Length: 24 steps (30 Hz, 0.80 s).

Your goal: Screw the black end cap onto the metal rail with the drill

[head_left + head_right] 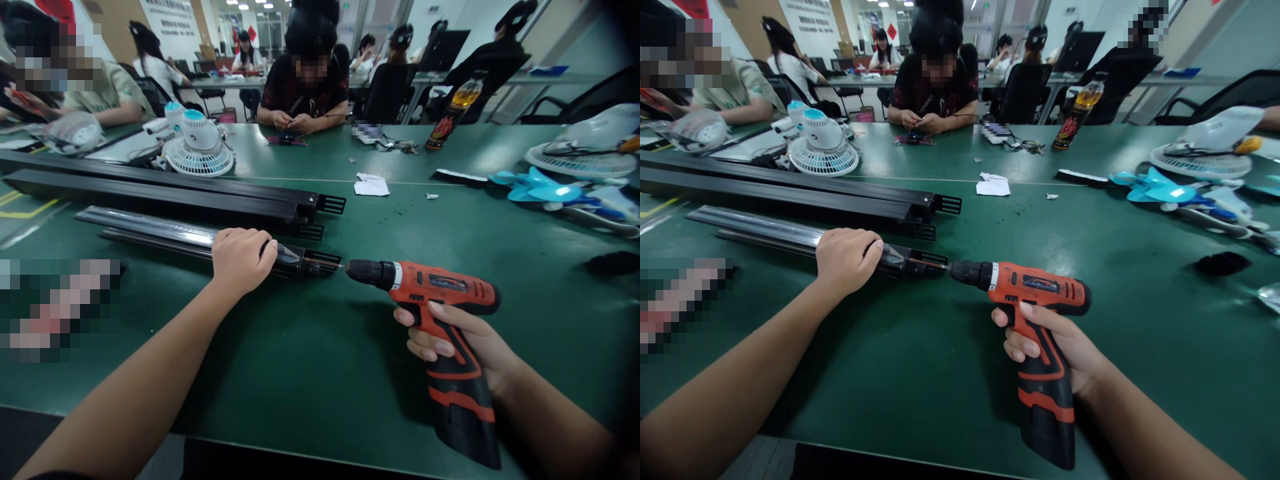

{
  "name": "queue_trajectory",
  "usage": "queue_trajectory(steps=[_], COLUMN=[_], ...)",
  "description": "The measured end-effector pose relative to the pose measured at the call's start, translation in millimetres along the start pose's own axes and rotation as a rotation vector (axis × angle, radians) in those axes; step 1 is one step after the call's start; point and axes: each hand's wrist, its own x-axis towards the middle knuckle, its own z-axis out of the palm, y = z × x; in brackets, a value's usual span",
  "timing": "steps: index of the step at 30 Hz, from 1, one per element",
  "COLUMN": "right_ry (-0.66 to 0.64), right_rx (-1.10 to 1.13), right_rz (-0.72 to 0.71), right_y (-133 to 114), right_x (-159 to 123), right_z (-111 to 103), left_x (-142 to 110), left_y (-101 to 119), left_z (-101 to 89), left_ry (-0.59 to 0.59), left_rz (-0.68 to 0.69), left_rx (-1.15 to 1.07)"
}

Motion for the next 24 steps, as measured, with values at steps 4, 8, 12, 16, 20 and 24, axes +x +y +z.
queue_trajectory(steps=[4,8,12,16,20,24], right_ry=[-0.012,-0.04,-0.056,-0.051,-0.052,-0.041], right_rx=[-0.002,0.016,0.018,0.006,-0.033,-0.031], right_rz=[-0.017,0.015,0.038,0.037,0.04,0.027], right_y=[1.6,0.7,-2.2,-3.9,-4.2,-3.9], right_x=[0.1,0.5,1.7,1.7,0.6,0.3], right_z=[-0.3,-1.1,-1.5,-1.1,-0.8,-0.2], left_x=[-0.5,-0.4,-0.1,-0.4,-0.6,-0.5], left_y=[0.3,0.4,-0.2,-0.4,0.5,1.3], left_z=[0.3,-0.4,-0.5,-0.3,-0.7,-1.0], left_ry=[0.009,-0.008,-0.013,-0.011,-0.011,-0.014], left_rz=[-0.003,0.0,0.001,0.001,-0.009,-0.012], left_rx=[0.0,0.007,0.011,0.003,0.0,-0.009])
